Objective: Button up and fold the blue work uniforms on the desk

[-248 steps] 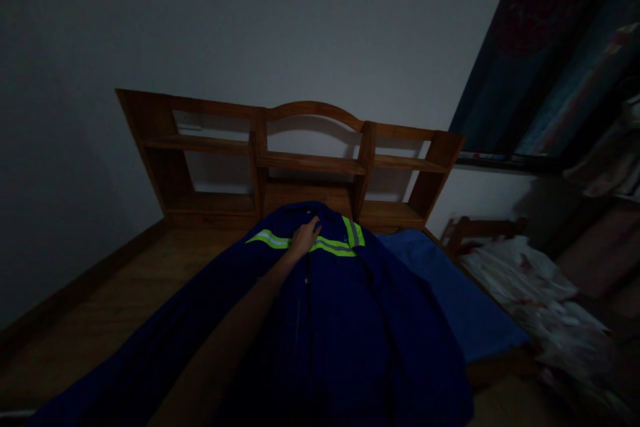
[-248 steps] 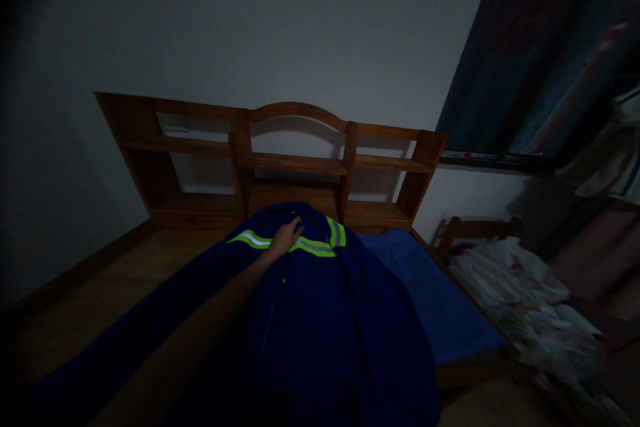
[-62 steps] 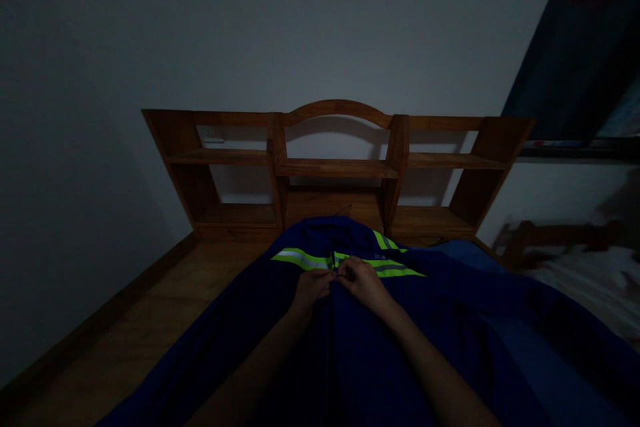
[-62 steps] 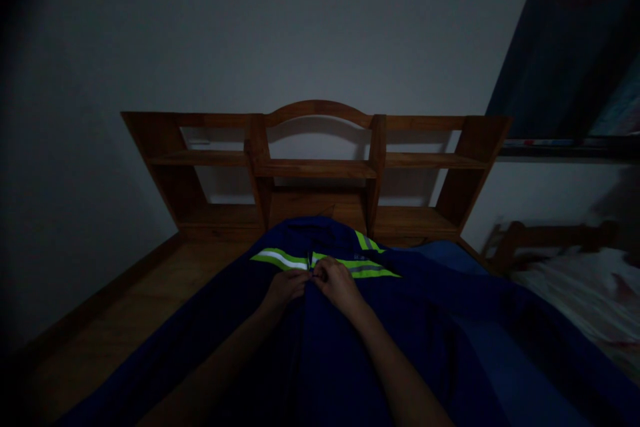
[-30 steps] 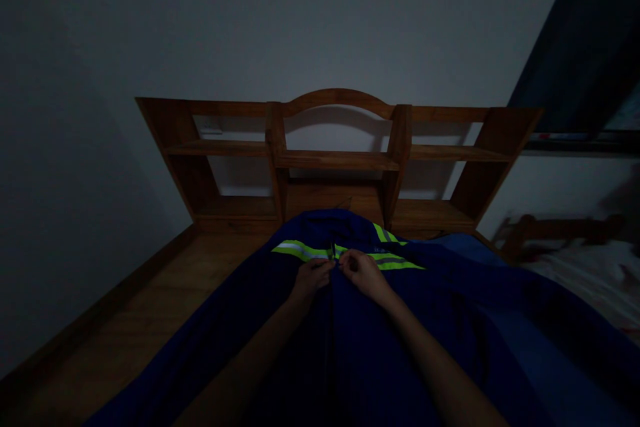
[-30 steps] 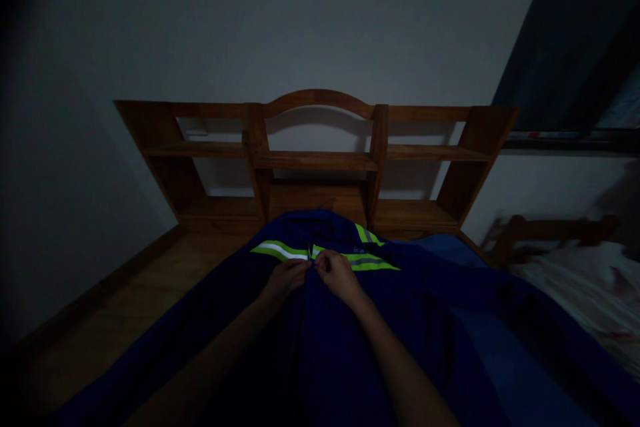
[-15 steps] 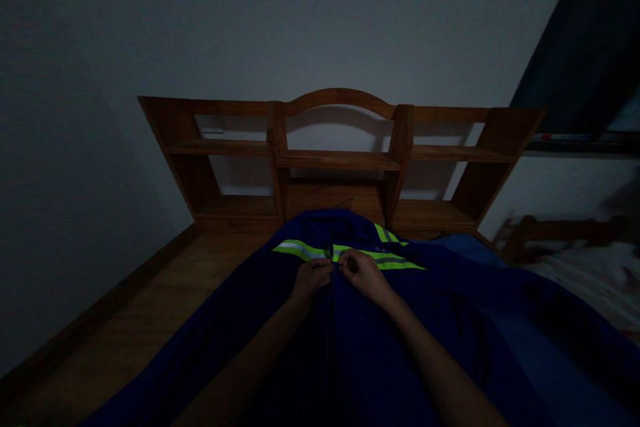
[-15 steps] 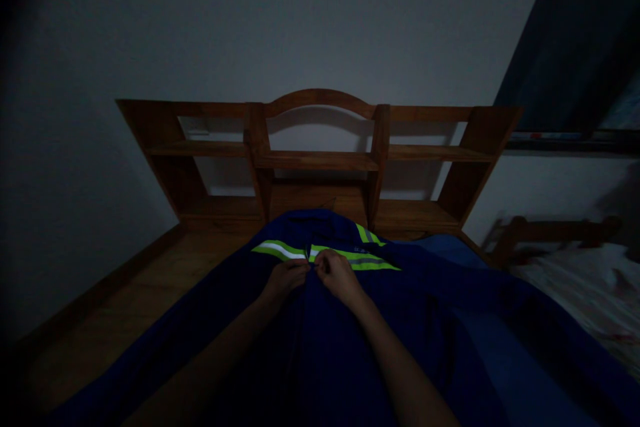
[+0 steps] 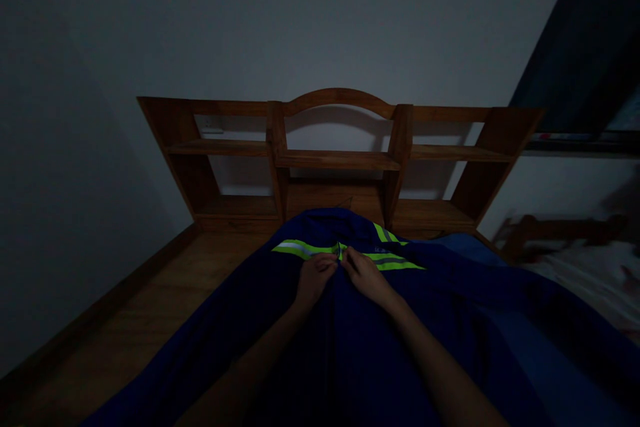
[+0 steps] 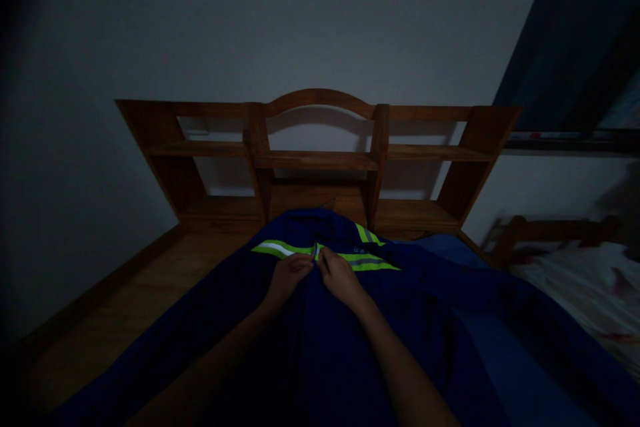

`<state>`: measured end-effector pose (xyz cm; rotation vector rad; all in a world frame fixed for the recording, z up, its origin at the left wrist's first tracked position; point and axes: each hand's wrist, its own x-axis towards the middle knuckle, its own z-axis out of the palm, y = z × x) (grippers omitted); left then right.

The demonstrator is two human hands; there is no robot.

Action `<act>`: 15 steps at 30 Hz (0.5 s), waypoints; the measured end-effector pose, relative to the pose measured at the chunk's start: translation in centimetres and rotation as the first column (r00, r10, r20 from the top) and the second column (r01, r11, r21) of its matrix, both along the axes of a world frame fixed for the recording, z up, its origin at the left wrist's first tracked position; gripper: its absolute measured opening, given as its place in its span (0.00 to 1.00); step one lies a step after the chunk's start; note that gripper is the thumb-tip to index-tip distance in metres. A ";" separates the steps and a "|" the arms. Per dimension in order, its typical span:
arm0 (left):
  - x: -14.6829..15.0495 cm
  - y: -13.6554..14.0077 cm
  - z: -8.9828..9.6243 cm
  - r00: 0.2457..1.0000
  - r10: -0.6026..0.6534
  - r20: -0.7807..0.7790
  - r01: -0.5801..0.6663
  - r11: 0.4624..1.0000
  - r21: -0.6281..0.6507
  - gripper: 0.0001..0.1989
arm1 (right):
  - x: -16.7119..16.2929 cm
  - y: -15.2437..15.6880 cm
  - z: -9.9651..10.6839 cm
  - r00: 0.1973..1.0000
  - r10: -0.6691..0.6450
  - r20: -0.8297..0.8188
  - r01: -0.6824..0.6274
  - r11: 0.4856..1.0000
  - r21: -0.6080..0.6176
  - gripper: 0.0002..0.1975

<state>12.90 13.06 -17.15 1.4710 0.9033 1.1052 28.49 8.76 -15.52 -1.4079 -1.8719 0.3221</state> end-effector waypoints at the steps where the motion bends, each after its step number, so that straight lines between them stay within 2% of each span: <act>1: 0.0 0.0 0.1 1.000 -0.004 0.002 0.004 1.000 -0.007 0.12 | 0.1 0.1 -0.1 1.000 -0.003 -0.029 0.003 1.000 -0.005 0.04; 6: 0.0 0.1 0.3 0.999 -0.003 0.043 0.006 0.998 -0.063 0.18 | 0.2 0.6 -0.6 0.990 -0.003 -0.144 -0.002 0.999 -0.034 0.04; 9: 0.1 0.1 0.1 0.999 -0.009 0.043 0.011 0.998 -0.054 0.18 | 0.3 0.7 -0.6 0.985 -0.002 -0.173 -0.006 0.999 -0.042 0.05; 12: 0.2 0.1 0.0 1.000 -0.001 0.004 0.001 1.000 0.023 0.15 | 0.4 0.7 -0.7 0.975 0.019 -0.222 -0.029 0.999 -0.042 0.05; 15: 0.3 -0.1 -0.1 0.995 0.066 -0.077 -0.052 0.984 0.170 0.11 | 0.5 0.9 -0.8 0.962 0.027 -0.273 -0.048 0.996 -0.071 0.05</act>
